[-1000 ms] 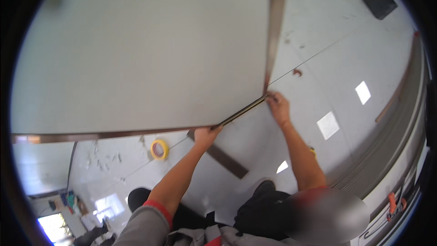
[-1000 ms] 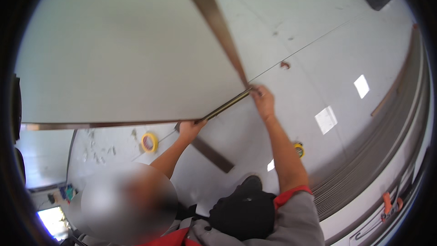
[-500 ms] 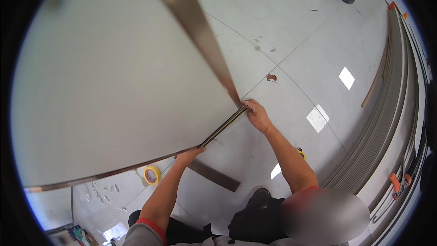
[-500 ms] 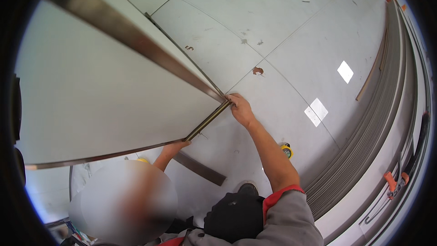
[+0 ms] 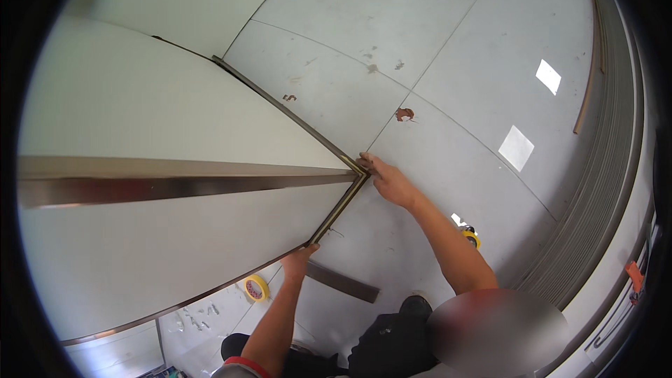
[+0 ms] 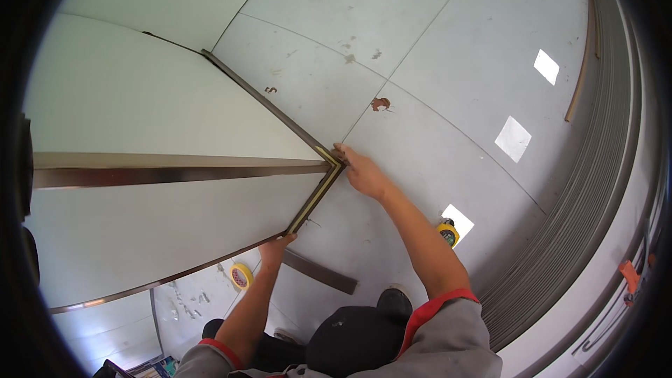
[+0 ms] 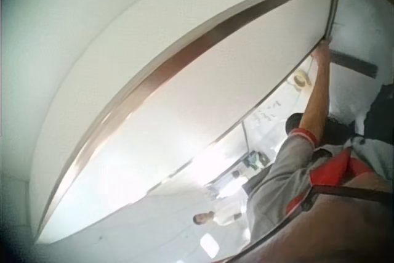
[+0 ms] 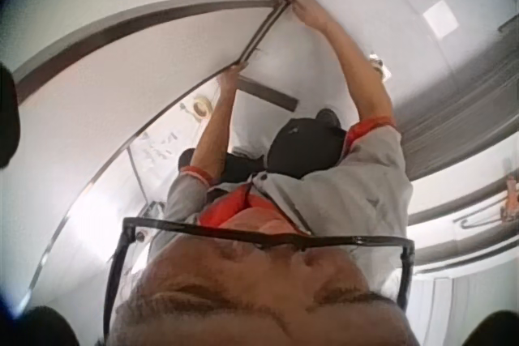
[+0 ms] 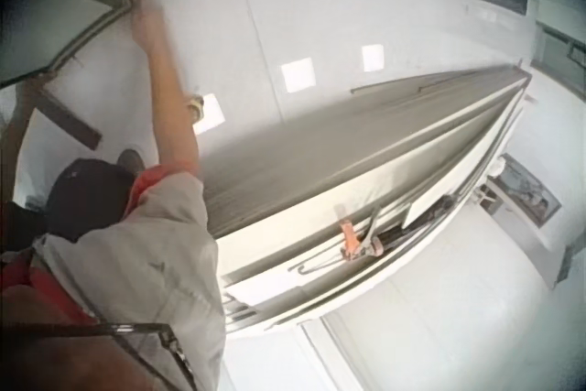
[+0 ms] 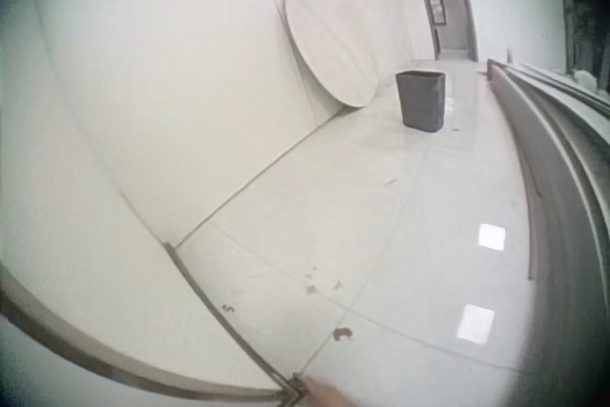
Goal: The person kneels and applies yellow tape along the bottom edge of a wall panel, then places a long trim piece along the taped line. They later sweep the floor with a broom and dustpan while another person moves a large panel nearby.
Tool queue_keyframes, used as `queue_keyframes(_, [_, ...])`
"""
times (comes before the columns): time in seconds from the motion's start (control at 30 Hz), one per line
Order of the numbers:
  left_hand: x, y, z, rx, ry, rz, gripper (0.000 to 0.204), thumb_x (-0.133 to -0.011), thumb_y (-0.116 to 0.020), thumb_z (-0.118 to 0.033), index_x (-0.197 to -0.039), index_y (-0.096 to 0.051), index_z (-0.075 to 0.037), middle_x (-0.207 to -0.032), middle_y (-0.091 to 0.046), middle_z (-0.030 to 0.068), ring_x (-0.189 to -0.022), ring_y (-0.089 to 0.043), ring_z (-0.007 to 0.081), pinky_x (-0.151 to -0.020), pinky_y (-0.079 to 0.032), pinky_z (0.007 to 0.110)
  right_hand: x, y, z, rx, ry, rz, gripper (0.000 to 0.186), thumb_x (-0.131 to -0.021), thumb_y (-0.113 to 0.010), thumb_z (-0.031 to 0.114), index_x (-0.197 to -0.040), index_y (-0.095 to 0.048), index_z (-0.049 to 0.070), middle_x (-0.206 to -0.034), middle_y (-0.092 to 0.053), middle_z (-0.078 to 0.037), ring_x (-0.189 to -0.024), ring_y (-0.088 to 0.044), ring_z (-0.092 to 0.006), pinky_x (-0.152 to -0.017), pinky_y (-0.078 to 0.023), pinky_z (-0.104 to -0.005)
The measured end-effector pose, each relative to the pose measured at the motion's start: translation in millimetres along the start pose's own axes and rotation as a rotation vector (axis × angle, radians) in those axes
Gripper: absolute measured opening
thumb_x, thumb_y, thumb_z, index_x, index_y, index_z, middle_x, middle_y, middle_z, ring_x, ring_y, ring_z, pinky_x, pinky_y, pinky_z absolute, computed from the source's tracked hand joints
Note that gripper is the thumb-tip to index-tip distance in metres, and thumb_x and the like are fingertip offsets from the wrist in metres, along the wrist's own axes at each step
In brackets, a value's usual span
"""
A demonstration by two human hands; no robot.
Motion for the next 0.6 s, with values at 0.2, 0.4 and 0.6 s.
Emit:
queue_keyframes(0.2, [10.3,-1.1,1.6,0.379,-0.023,-0.102,0.039,-0.074,-0.079,0.005,-0.109,-0.062,0.003,-0.11,-0.065,0.0092,-0.103,-0.063,0.0203,-0.092,-0.051,0.032,-12.8,3.1,9.7,0.047,0.012,0.199,0.067,-0.079,-0.036,-0.012,-0.145,-0.039,-0.002,-0.143,-0.053,-0.018,-0.138,-0.046,-0.0271,-0.115,-0.032,-0.0354])
queue_keyframes(0.4, [12.1,5.0,-1.0,0.252,-0.019,-0.018,0.038,-0.074,-0.078,0.005,-0.11,-0.064,0.002,-0.109,-0.066,0.0089,-0.104,-0.063,0.0201,-0.092,-0.051,0.032,-44.9,7.2,9.9,-0.019,-0.059,0.312,0.058,-0.081,-0.038,-0.006,-0.137,-0.047,0.001,-0.137,-0.058,-0.019,-0.128,-0.055,-0.0295,-0.107,-0.039,-0.034])
queue_keyframes(0.6, [4.8,-3.2,2.5,0.14,-0.026,0.041,0.038,-0.077,-0.077,0.0,-0.112,-0.064,0.002,-0.108,-0.068,0.0082,-0.102,-0.063,0.0204,-0.092,-0.048,0.032,-67.7,-11.5,-0.9,0.159,-0.013,0.263,0.056,-0.082,-0.04,-0.003,-0.138,-0.046,-0.003,-0.138,-0.057,-0.021,-0.13,-0.052,-0.0312,-0.108,-0.039,-0.0335])
Point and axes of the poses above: each hand's wrist, its own x-axis away from the middle knuckle, its own y-axis out of the back of the hand, z = x × y, the point moved 5 cm from there along -x, towards the middle knuckle
